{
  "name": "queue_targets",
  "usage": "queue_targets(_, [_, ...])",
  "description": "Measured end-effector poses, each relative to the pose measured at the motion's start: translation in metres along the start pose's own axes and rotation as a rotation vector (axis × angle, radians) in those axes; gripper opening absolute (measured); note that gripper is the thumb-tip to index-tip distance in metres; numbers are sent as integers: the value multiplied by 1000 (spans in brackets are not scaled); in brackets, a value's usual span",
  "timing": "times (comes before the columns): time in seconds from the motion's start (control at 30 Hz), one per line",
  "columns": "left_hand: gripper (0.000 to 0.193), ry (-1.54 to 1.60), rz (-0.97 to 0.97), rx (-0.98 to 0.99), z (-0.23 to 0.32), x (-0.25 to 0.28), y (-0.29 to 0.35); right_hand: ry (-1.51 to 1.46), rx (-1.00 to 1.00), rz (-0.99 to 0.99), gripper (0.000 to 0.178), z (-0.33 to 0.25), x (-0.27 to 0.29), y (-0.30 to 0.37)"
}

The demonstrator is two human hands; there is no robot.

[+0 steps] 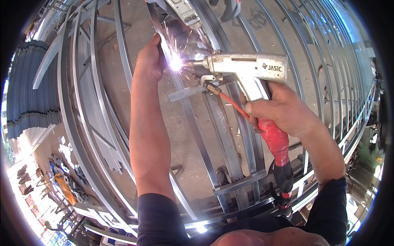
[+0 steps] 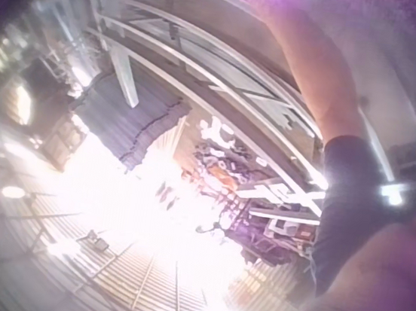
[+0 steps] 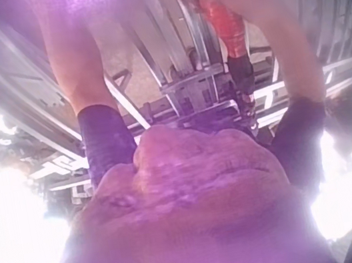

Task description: The person welds small metal plates onto a large metal frame using a handheld welding gun. They repeatedly position plates, weld them in place, and move to the next section. A coworker assists by handing over plates and later helps flip the frame.

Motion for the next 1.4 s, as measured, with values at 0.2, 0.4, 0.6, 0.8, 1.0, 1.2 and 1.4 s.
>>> queue_targets(0.2, [41,8,2,3,3,-3,5,31,1,-7,40,-2,-1,2])
queue_targets(0.4, [41,-18,-6,-16,4,-6,7,26,-42,-19,41,-2,0,3])
queue_targets(0.6, [40,6,34,-22,1,-1,3,-3,-42,-17,42,-4,-2,7])
queue_targets(0.8, [52,-134,191,56,5,14,5,64,4,43,50,-9,4,22])
queue_targets(1.0, [64,-139,206,-52,14,16,16,75,71,168,58,-17,28,82])
queue_targets(1.2, [68,-18,126,-249,19,15,28,88,53,227,39,14,49,154])
queue_targets(1.4, [56,47,315,-564,19,32,100,52,21,233,36,80,67,227])
Point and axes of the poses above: each hand's wrist, its own y-axis away from the middle knuckle, its own x-axis out of the back of the hand, z = x × y, the point moved 4 cm from there along -y, towards the middle knuckle
